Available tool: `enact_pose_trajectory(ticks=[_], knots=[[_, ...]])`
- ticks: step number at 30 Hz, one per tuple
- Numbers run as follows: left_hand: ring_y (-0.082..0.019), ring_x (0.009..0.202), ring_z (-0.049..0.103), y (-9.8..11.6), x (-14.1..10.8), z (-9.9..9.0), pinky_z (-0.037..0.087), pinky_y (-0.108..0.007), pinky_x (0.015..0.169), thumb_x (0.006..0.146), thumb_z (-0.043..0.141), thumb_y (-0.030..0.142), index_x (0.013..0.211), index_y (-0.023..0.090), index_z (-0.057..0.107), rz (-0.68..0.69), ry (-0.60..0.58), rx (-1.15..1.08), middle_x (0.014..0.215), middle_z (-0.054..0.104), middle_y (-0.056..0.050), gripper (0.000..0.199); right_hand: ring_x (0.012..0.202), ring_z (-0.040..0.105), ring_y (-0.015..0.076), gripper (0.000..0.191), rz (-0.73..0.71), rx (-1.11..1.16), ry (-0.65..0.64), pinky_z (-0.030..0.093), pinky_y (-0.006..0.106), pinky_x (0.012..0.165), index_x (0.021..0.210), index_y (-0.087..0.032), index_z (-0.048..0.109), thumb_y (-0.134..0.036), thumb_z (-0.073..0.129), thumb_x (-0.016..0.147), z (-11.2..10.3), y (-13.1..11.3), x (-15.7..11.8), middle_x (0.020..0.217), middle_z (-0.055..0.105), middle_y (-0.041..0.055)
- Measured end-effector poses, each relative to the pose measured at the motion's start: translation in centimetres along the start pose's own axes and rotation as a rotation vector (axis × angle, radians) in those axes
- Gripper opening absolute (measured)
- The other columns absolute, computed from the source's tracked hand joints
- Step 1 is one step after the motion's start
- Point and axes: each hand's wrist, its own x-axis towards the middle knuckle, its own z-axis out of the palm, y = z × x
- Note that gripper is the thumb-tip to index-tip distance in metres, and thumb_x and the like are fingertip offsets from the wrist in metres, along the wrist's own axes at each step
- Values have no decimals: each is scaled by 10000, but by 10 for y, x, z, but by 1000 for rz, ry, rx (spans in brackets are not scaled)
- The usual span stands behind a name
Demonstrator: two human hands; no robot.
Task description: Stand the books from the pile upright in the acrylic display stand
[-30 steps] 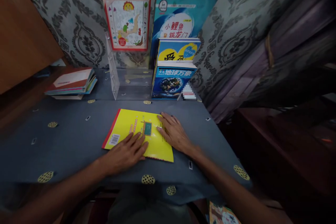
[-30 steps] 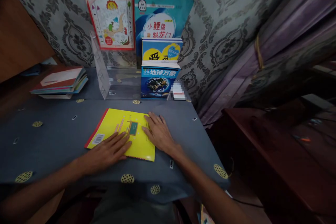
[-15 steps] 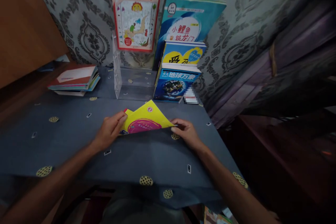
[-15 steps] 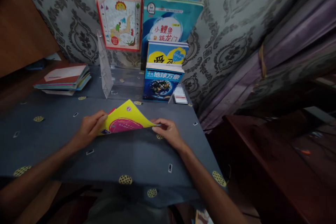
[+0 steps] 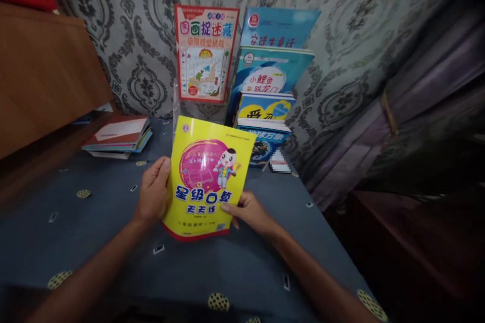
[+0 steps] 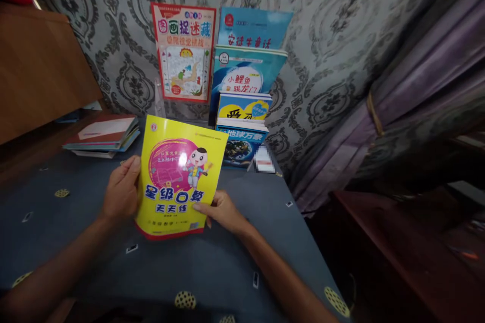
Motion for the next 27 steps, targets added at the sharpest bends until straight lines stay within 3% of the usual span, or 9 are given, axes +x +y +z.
enact_pose_trajectory(ticks=[5,9,11,13,16,20,22,24,27], knots=[[-115,561,595,-22,-13,-9,459,-203,491,791,636,584,818,218,466,-232,-38,-32,653,607,53,404,562,631,115,525,150,-86,-16,379,170,358,1127,-138,682,-542,729,795,-8,-9,-27,931,762,108],[-115,487,596,-46,-23,-28,479,-210,469,726,665,634,803,220,455,-467,-246,133,575,583,77,471,583,672,153,568,302,-56,-22,400,188,353,1086,-142,632,-578,751,742,-7,9,-45,919,764,109],[-138,455,605,-54,-22,-37,474,-225,429,726,642,651,800,226,451,-520,-365,226,544,593,69,472,621,701,183,592,355,-59,-2,443,212,374,1084,-159,596,-588,761,713,-5,16,-50,941,766,106],[-142,412,580,-58,-17,-44,421,-214,382,778,601,608,809,227,469,-442,-445,388,529,603,59,404,628,711,200,572,413,-140,-9,481,243,404,1077,-172,579,-602,733,732,-6,14,-52,953,769,104],[-128,411,533,-55,-8,-49,366,-215,418,883,509,431,792,224,503,-159,-444,772,524,587,51,226,518,656,166,403,465,-449,-31,443,245,411,948,-179,613,-571,623,850,-10,0,-50,812,763,75],[-214,751,655,-52,-3,-46,464,-300,628,932,455,312,872,217,570,170,-406,1207,795,679,-38,160,573,640,169,323,287,-1052,115,398,256,507,726,-187,624,-390,522,957,-3,-23,-32,673,711,70],[-247,943,655,-56,-5,-44,507,-353,753,957,446,322,989,209,588,279,-443,1266,1005,688,-82,184,677,685,200,295,169,-1112,120,456,283,583,882,-186,672,-355,458,993,11,-25,-15,810,748,92],[-259,1071,632,-63,-7,-43,517,-397,871,976,432,329,1083,201,581,344,-476,1271,1170,662,-109,223,904,713,229,306,4,-1056,76,532,332,756,1126,-198,659,-313,399,1014,29,-20,6,1061,751,102],[-264,1173,606,-76,-11,-45,498,-441,977,987,395,279,1149,189,572,397,-491,1261,1273,638,-130,257,1363,498,232,453,-188,-988,-57,427,425,1107,1442,-200,462,-367,324,1044,53,-5,40,1485,533,101]])
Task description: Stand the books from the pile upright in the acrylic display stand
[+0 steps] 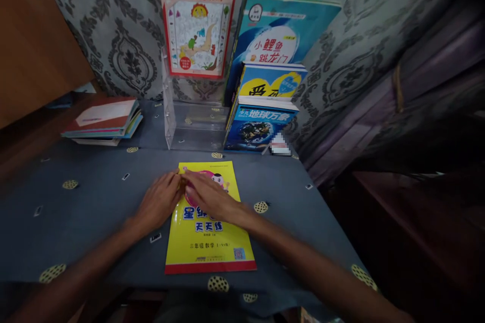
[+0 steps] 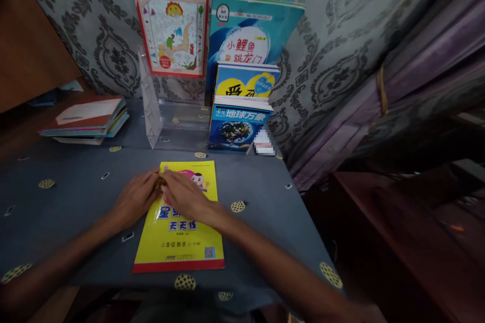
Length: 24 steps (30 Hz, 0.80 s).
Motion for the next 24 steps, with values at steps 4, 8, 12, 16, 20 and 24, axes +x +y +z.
enact_pose_trajectory(ticks=[4,8,12,16,20,24], knots=[[-271,1238,587,-6,-4,6,477,-476,1033,997,375,303,1261,179,557,30,20,23,1317,642,-137,344,1482,332,222,579,-40,-18,-49,264,432,1230,1499,-114,386,-462,270,1051,21,10,30,1555,436,145],[-283,1313,543,-8,-4,6,450,-481,1072,1009,371,365,1256,173,590,23,-18,132,1356,636,-137,382,1510,266,251,625,46,-119,-47,232,451,1243,1514,-64,369,-466,347,1035,17,39,26,1583,378,176],[-288,1331,529,-6,-4,5,442,-490,1075,1020,337,373,1263,153,599,17,-38,146,1387,613,-156,420,1502,288,258,581,159,-206,34,223,469,1242,1500,-77,408,-421,339,1037,0,74,0,1580,374,186],[-305,1324,533,-4,-3,4,445,-497,1060,1023,325,368,1247,144,604,16,-60,181,1388,610,-161,422,1514,255,258,603,186,-251,67,234,498,1229,1523,-88,371,-442,293,1042,-10,91,-20,1590,360,177],[-295,1333,525,-1,-3,3,439,-470,1067,1026,329,347,1246,153,597,19,-70,223,1401,604,-146,398,1526,211,265,640,211,-331,37,177,529,1235,1541,-87,333,-482,283,1040,-7,82,-34,1611,309,176],[-298,1361,496,4,-3,0,424,-471,1078,1030,322,312,1247,140,591,3,-118,277,1422,585,-148,386,1529,200,272,655,169,-400,21,145,556,1236,1574,-139,264,-516,277,1038,3,61,-62,1624,294,144]])
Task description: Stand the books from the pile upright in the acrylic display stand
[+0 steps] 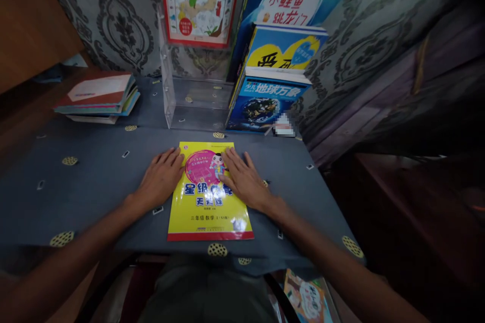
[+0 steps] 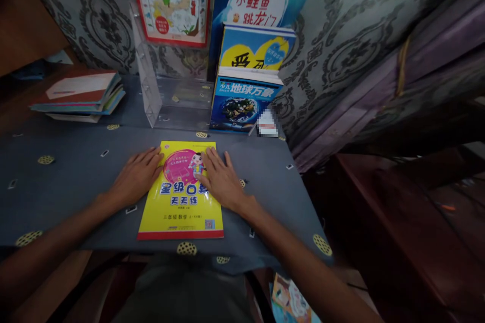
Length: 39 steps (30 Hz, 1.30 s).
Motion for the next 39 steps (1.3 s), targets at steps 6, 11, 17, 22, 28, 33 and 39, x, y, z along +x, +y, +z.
enact_pose_trajectory(ticks=[6,11,17,22,28,33,39], knots=[[-293,1386,466,3,-1,-4,411,-465,1087,1031,313,288,1275,129,580,-16,-37,-1,1467,539,-165,395,1526,207,268,719,-141,-107,28,178,549,1237,1607,-190,61,-525,328,1029,5,-19,-56,1646,246,104],[-292,1385,466,1,-1,-1,399,-487,1101,1029,303,299,1255,131,589,-17,-11,-44,1448,557,-161,401,1509,253,302,719,-220,-105,35,169,579,1235,1597,-179,162,-472,453,1009,0,-33,-63,1618,316,130],[-307,1359,488,-3,-2,6,387,-499,1109,1016,337,295,1250,115,588,2,56,-90,1421,574,-177,388,1494,305,230,617,-598,94,-127,178,497,1254,1468,-109,431,-496,504,993,-10,-98,-44,1549,447,135],[-318,1347,497,-5,-1,9,399,-506,1096,1006,361,290,1245,113,596,12,67,-103,1407,586,-180,379,1502,284,207,643,-684,171,-197,206,423,1254,1475,-76,414,-500,490,998,-4,-117,-29,1574,400,147],[-326,1358,485,-7,-3,8,403,-516,1089,1011,347,296,1253,106,596,28,58,-115,1415,573,-195,395,1517,240,212,661,-535,223,-193,227,405,1250,1512,-85,372,-494,478,1004,-1,-87,-11,1595,351,159],[-305,1366,483,-6,-3,6,413,-497,1093,1020,325,311,1263,122,595,15,46,-93,1420,577,-175,410,1517,241,239,644,-325,193,-83,226,462,1253,1539,-135,350,-458,494,1001,3,-53,-11,1606,336,140],[-276,1467,360,-5,-4,4,345,-506,1159,1037,296,359,1356,125,555,49,9,-91,1505,504,-148,473,1507,272,254,535,-28,140,37,249,525,1233,1509,-120,408,-373,343,1043,2,-21,-17,1597,353,147]])
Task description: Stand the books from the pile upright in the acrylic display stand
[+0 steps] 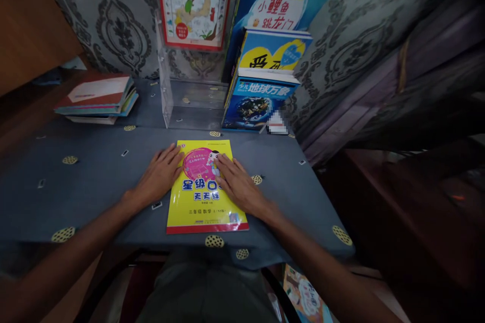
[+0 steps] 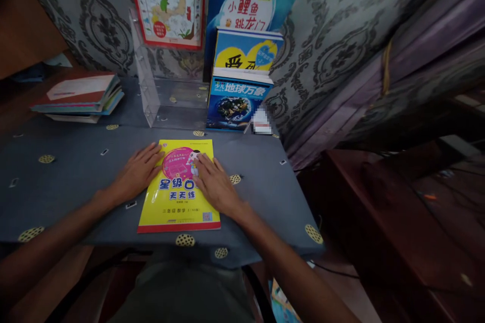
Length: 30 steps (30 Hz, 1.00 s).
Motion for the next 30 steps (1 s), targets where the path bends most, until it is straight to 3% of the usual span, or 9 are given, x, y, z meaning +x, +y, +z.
enact_pose_trajectory(ticks=[4,7,10,14,18,20,22,26,30], knots=[[-251,1494,311,17,-20,-2,232,-521,1218,1047,288,384,1475,178,450,203,-114,-33,1549,456,-109,502,1506,276,244,520,19,-18,24,264,514,1226,1501,-116,418,-342,316,1044,1,1,-2,1593,365,142],[-221,1488,328,33,-42,-3,222,-485,1229,1046,333,340,1502,255,413,371,-172,-122,1572,426,-69,471,1502,289,238,513,9,-26,48,260,501,1228,1498,-125,422,-346,319,1047,3,1,-1,1585,382,142],[-222,1490,322,43,-56,-5,226,-490,1230,1033,397,314,1501,328,407,404,-176,-244,1576,420,-40,469,1502,288,247,508,17,-36,49,263,514,1222,1495,-134,423,-350,343,1043,3,-1,-2,1589,376,144],[-248,1483,339,45,-59,-9,218,-542,1225,1014,452,324,1479,375,432,341,-180,-366,1566,435,-24,468,1520,227,294,548,29,-50,39,238,571,1214,1509,-139,396,-370,438,1015,5,-13,-20,1614,315,169],[-237,1482,343,45,-60,-7,197,-541,1233,1012,454,319,1454,374,468,327,-170,-401,1567,436,-21,446,1525,210,299,590,-33,-47,26,233,587,1211,1540,-232,347,-379,510,993,7,-27,-57,1628,296,138],[-252,1493,317,42,-60,-4,209,-542,1230,1005,466,360,1458,348,466,298,-138,-385,1589,400,-43,453,1523,213,312,588,-42,-33,4,250,599,1201,1538,-260,353,-385,528,991,6,-30,-73,1631,294,128],[-299,1512,261,36,-57,0,230,-568,1216,989,478,425,1476,292,446,182,-77,-339,1621,331,-95,505,1524,203,328,563,-31,-3,-17,269,614,1191,1521,-279,386,-410,529,992,2,-29,-83,1637,281,116],[-367,1508,238,20,-46,4,280,-606,1180,974,452,497,1490,177,395,-111,11,-322,1603,328,-195,610,1527,179,347,532,22,65,-2,284,614,1190,1492,-258,438,-447,502,999,-7,-19,-85,1655,221,120],[-338,1414,427,12,-29,0,367,-534,1149,932,515,502,1425,185,440,-193,26,-696,1484,509,-171,591,1508,243,351,518,54,101,41,306,589,1191,1467,-215,476,-433,498,998,-5,-11,-71,1638,261,145]])
